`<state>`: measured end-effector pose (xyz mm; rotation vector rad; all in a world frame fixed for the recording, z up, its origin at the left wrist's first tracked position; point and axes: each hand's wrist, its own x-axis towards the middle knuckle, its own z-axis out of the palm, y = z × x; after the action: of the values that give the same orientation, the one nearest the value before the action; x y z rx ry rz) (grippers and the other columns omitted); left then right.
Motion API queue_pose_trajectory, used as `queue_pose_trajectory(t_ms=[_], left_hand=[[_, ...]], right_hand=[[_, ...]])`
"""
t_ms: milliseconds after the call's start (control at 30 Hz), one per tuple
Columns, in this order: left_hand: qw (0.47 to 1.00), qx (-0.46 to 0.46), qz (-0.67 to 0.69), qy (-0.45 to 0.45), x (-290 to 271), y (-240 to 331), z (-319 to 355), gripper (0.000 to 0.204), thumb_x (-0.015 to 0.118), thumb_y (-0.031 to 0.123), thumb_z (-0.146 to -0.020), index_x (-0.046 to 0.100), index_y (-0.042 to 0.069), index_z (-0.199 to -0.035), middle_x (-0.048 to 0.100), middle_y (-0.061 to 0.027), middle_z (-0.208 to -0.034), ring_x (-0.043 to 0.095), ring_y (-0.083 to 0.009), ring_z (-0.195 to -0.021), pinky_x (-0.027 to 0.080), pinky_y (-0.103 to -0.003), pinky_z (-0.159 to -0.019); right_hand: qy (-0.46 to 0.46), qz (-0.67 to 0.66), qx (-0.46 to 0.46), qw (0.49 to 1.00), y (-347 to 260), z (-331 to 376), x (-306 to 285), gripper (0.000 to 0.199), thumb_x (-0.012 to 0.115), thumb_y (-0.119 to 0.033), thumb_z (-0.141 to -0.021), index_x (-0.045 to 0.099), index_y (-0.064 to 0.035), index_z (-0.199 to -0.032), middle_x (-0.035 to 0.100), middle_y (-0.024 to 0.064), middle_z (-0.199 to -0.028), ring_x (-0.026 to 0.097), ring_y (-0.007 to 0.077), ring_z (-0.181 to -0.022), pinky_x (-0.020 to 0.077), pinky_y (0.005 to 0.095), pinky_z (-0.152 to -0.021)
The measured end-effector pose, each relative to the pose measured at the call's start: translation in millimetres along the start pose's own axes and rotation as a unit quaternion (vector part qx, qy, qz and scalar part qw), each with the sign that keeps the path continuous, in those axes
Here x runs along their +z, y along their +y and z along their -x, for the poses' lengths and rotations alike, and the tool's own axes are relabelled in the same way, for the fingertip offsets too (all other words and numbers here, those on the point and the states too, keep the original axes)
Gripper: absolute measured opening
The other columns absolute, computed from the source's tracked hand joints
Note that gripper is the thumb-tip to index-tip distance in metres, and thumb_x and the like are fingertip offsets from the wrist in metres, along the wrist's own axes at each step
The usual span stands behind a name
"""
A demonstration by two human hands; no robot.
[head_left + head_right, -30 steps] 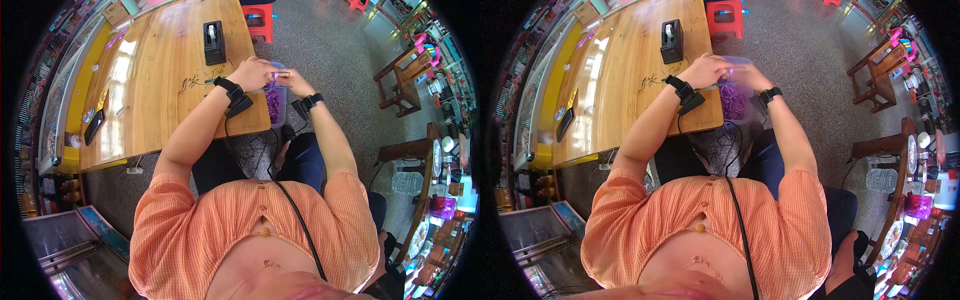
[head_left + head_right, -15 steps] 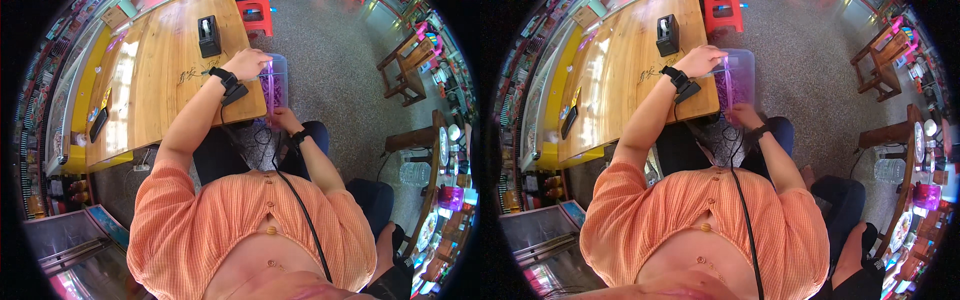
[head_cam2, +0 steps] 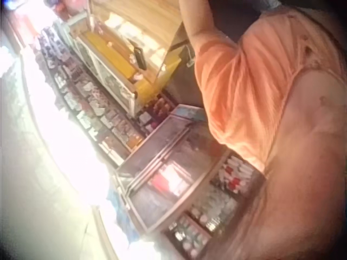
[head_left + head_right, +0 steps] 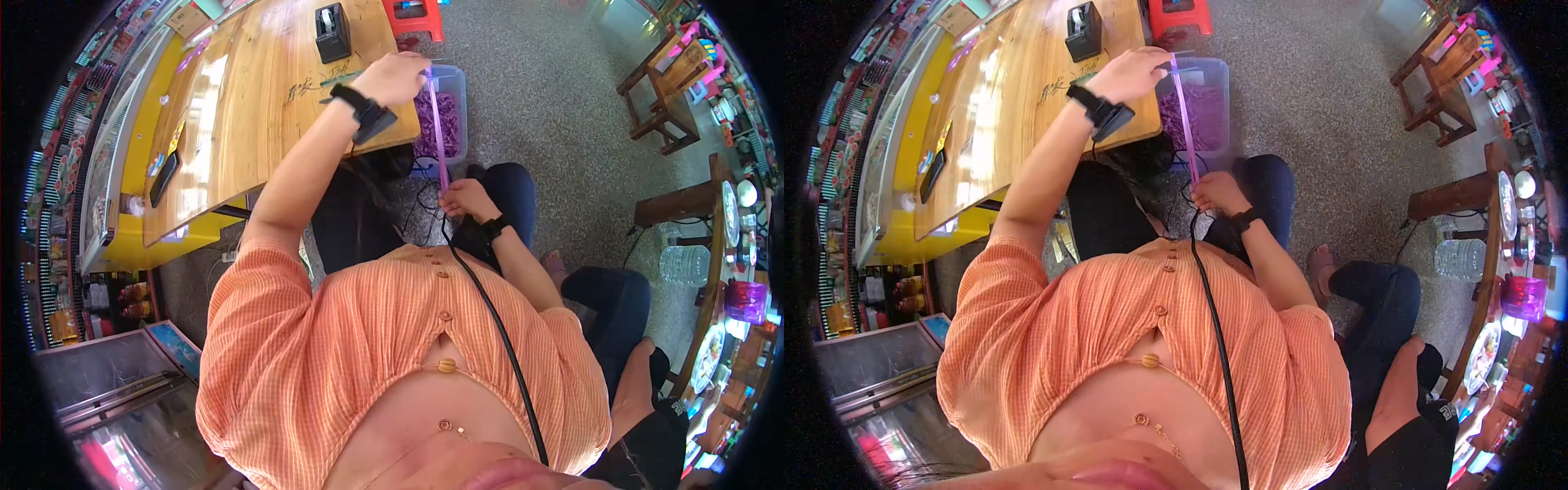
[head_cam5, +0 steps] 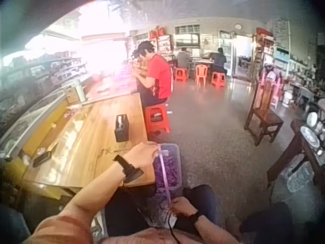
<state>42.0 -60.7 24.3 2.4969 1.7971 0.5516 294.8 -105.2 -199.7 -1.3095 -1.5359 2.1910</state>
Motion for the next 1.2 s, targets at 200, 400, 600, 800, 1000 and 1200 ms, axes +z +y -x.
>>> queue_pose_trajectory(t_ms=[200, 400, 600, 800, 1000, 1200], left_hand=[[0.946, -0.05, 0.313, 0.063, 33.0, 87.0, 102.4, 0.014, 0.065, 0.013, -0.093, 0.072, 0.004, -0.102, 0.071, -0.0091, -0.086, 0.068, -0.0163, -0.076, 0.054, -0.029, -0.069], [0.854, -0.246, 0.459, 0.006, 129.9, 73.9, 144.4, 0.018, 0.071, 0.017, -0.089, 0.071, 0.004, -0.101, 0.07, -0.0053, -0.08, 0.064, -0.0115, -0.07, 0.051, -0.026, -0.064], [0.731, -0.282, 0.621, 0.028, 133.7, 80.0, 135.5, 0.031, 0.072, 0.019, -0.09, 0.065, 0.007, -0.117, 0.067, -0.0021, -0.098, 0.061, -0.0086, -0.077, 0.05, -0.022, -0.065], [0.641, -0.3, 0.705, -0.052, 132.2, 62.9, 131.5, 0.026, 0.07, 0.02, -0.092, 0.067, 0.005, -0.114, 0.069, -0.001, -0.101, 0.063, -0.0088, -0.088, 0.052, -0.025, -0.074], [0.762, -0.28, 0.583, -0.029, 130.4, 63.0, 129.6, 0.024, 0.071, 0.024, -0.092, 0.074, 0.001, -0.092, 0.07, -0.0028, -0.081, 0.063, -0.0091, -0.072, 0.051, -0.024, -0.069], [0.78, -0.272, 0.564, -0.016, 135.5, 66.6, 130.1, 0.032, 0.068, 0.029, -0.095, 0.073, -0.001, -0.088, 0.07, -0.0038, -0.079, 0.062, -0.0093, -0.067, 0.051, -0.024, -0.065]], right_hand=[[0.013, -0.027, -0.001, 1.0, -8.4, 39.8, 7.6, 0.021, 0.068, -0.02, -0.088, 0.068, -0.0005, -0.095, 0.071, 0.0091, -0.081, 0.068, 0.0169, -0.066, 0.0567, 0.027, -0.059], [-0.046, -0.113, 0.007, 0.992, -25.6, 77.0, 22.1, 0.027, 0.07, -0.025, -0.088, 0.068, -0.0009, -0.1, 0.071, 0.0106, -0.088, 0.07, 0.0201, -0.074, 0.0573, 0.0308, -0.069], [-0.054, -0.108, 0.02, 0.992, -33.3, 80.6, 28.5, 0.02, 0.063, -0.021, -0.094, 0.065, -0.0028, -0.101, 0.071, 0.009, -0.088, 0.069, 0.0164, -0.072, 0.0573, 0.0275, -0.067], [-0.078, -0.119, 0.022, 0.99, -30.7, 77.1, 27.2, 0.021, 0.064, -0.023, -0.093, 0.065, -0.0034, -0.099, 0.071, 0.0093, -0.086, 0.069, 0.0161, -0.072, 0.0574, 0.027, -0.066], [-0.054, -0.103, 0.003, 0.993, -47.8, 74.3, 12.3, 0.035, 0.066, -0.037, -0.093, 0.067, -0.0034, -0.104, 0.07, 0.0069, -0.09, 0.067, 0.0151, -0.077, 0.0559, 0.0285, -0.069], [-0.008, -0.086, -0.172, 0.981, -110.6, 38.9, 12.2, 0.037, 0.063, -0.039, -0.096, 0.063, -0.0057, -0.112, 0.066, 0.002, -0.095, 0.063, 0.011, -0.084, 0.0512, 0.0252, -0.075]])
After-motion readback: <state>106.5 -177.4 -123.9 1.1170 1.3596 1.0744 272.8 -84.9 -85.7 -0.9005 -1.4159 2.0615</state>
